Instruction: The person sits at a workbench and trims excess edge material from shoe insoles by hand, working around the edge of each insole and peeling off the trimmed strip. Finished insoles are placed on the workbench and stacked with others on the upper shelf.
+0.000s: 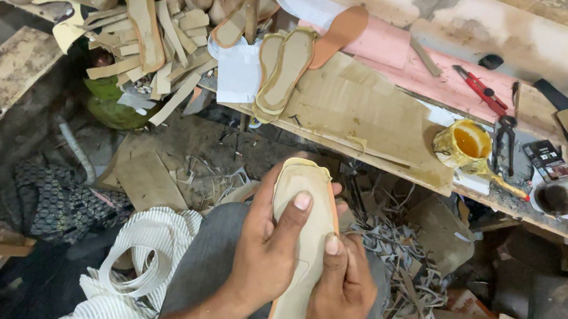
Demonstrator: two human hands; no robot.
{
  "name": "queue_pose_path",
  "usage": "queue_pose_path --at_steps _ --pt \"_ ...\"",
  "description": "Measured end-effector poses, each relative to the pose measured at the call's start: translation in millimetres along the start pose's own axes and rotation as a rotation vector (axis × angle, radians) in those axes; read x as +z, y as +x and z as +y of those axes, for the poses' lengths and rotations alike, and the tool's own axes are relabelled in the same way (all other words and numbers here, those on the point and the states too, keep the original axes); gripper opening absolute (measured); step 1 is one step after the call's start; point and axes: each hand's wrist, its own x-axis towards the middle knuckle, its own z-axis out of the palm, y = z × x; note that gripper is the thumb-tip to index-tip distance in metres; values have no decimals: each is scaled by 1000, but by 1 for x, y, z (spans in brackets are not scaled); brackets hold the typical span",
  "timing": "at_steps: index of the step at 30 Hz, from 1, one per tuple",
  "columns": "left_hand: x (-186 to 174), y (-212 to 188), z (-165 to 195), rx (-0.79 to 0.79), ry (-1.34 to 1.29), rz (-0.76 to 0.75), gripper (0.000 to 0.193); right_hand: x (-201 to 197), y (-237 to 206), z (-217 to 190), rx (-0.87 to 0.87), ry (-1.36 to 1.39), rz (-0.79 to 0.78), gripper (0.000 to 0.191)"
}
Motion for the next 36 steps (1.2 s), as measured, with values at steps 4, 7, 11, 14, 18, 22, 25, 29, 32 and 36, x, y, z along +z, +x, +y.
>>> queue_pose_path --at_steps 4,7,11,14,18,22,25,29,32,36 --pt "-6 5 10 -47 -20 -25 60 -12 4 5 458 272 -106 33" --pt "-15 12 15 -101 -120 -70 58 -27 13 13 728 700 -219 36" --pt "-15 11 12 -85 -102 -115 59 -32 13 20 557 669 -311 34" --pt "-11 7 9 -42 18 -93 60 -31 12 18 346 273 -222 36" --pt "-10 12 10 -60 6 -71 61 -28 16 6 392 166 -135 30" --pt "-8 13 8 9 -37 32 58 -16 11 -4 -9 -184 -49 28" --pt "-8 12 5 20 -17 53 58 -16 4 -9 -464 -622 -58 33" --pt "-9 17 5 -26 -7 63 54 -23 7 -12 -307 -651 -157 40" --pt "-11 20 6 -23 10 -38 56 -20 18 -10 92 -85 -278 60" --pt "-18 12 3 -416 -686 -169 70 -18 26 -11 158 171 -216 70"
